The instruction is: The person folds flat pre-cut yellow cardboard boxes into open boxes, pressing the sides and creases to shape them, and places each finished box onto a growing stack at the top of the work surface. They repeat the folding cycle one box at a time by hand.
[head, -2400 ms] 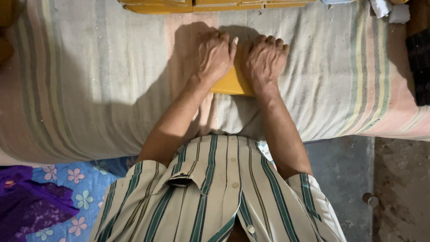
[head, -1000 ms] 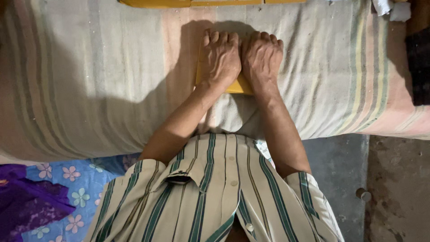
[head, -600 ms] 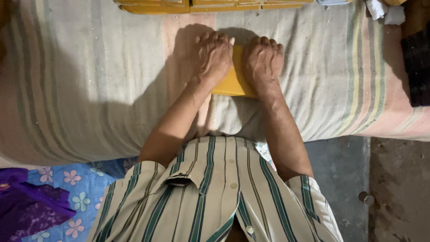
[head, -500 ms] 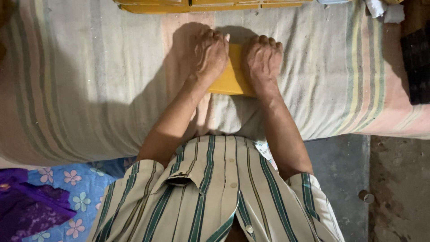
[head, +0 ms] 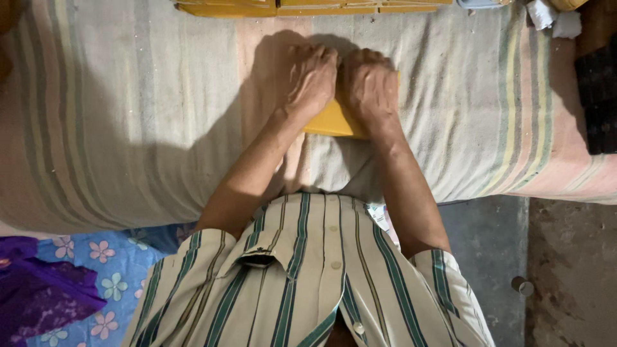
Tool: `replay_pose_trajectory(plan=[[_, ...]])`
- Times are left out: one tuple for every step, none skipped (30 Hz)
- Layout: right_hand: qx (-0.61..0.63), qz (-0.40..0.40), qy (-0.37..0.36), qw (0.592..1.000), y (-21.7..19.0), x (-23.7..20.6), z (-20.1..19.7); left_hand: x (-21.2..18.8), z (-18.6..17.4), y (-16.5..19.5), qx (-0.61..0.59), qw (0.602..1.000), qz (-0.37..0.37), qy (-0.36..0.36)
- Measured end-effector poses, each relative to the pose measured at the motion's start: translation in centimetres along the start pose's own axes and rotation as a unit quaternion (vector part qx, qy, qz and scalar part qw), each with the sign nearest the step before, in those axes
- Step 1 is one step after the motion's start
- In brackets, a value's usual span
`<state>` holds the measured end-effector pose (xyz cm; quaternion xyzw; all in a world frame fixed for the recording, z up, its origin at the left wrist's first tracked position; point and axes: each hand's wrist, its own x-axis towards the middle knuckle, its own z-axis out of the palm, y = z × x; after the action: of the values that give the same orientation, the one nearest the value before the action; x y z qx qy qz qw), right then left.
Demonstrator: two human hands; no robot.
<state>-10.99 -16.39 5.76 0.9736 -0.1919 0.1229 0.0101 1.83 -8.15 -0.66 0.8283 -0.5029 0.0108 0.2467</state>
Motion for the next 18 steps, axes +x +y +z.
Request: replay_pose_trajectory(plan=[[0.035, -0.023, 0.024, 0.999, 0.1, -0.2, 0.1, 0.1, 0.0, 0.0, 0.003, 0.999, 0.025, 0.042], [0.071, -0.046, 0.047, 0.995, 0.2, -0.4, 0.2, 0.2, 0.0, 0.0, 0.007, 0.995, 0.048, 0.082], [0.107, -0.068, 0.070, 0.989, 0.4, -0.6, 0.4, 0.2, -0.1, 0.0, 0.010, 0.990, 0.072, 0.122], [-0.102, -0.076, 0.150, 0.980, 0.6, -0.7, 0.7, 0.2, -0.2, 0.0, 0.001, 0.998, 0.027, 0.065], [-0.307, -0.080, 0.222, 0.922, 0.7, -0.8, 1.0, 0.1, -0.4, 0.0, -0.010, 1.000, -0.018, 0.007], [-0.495, -0.082, 0.282, 0.818, 0.8, -0.9, 1.3, 0.0, -0.6, 0.1, -0.021, 0.996, -0.064, -0.052], [-0.371, -0.043, 0.236, 0.897, 1.0, -0.8, 1.6, -0.2, -0.9, 0.1, -0.014, 0.997, -0.074, -0.022], [-0.239, -0.003, 0.187, 0.953, 1.3, -0.6, 1.8, -0.4, -1.0, 0.1, -0.006, 0.997, -0.081, 0.011], [-0.101, 0.035, 0.130, 0.986, 1.4, -0.6, 2.0, -0.5, -1.1, 0.1, 0.000, 0.995, -0.087, 0.042], [-0.176, 0.000, 0.185, 0.967, 1.4, -0.7, 2.2, -0.6, -1.0, 0.1, 0.000, 0.996, -0.065, 0.056], [-0.249, -0.038, 0.235, 0.939, 1.4, -0.7, 2.3, -0.7, -1.0, 0.1, -0.001, 0.997, -0.044, 0.069], [-0.320, -0.075, 0.285, 0.900, 1.3, -0.9, 2.3, -0.8, -0.9, 0.2, -0.002, 0.996, -0.022, 0.083], [-0.184, -0.058, 0.203, 0.960, 1.2, -0.8, 2.3, -0.7, -0.9, 0.3, -0.017, 0.995, 0.011, 0.096], [-0.042, -0.040, 0.115, 0.992, 1.1, -0.7, 2.3, -0.6, -0.9, 0.4, -0.031, 0.993, 0.043, 0.109], [0.102, -0.021, 0.020, 0.994, 0.9, -0.6, 2.2, -0.6, -0.9, 0.5, -0.046, 0.989, 0.073, 0.119], [0.008, -0.051, 0.113, 0.992, 0.8, -0.5, 2.0, -0.6, -1.0, 0.6, -0.051, 0.997, 0.025, 0.056], [-0.088, -0.079, 0.205, 0.972, 0.7, -0.3, 1.8, -0.5, -1.2, 0.6, -0.056, 0.998, -0.020, -0.006], [-0.182, -0.107, 0.292, 0.933, 0.6, -0.2, 1.6, -0.4, -1.4, 0.7, -0.060, 0.993, -0.067, -0.070]])
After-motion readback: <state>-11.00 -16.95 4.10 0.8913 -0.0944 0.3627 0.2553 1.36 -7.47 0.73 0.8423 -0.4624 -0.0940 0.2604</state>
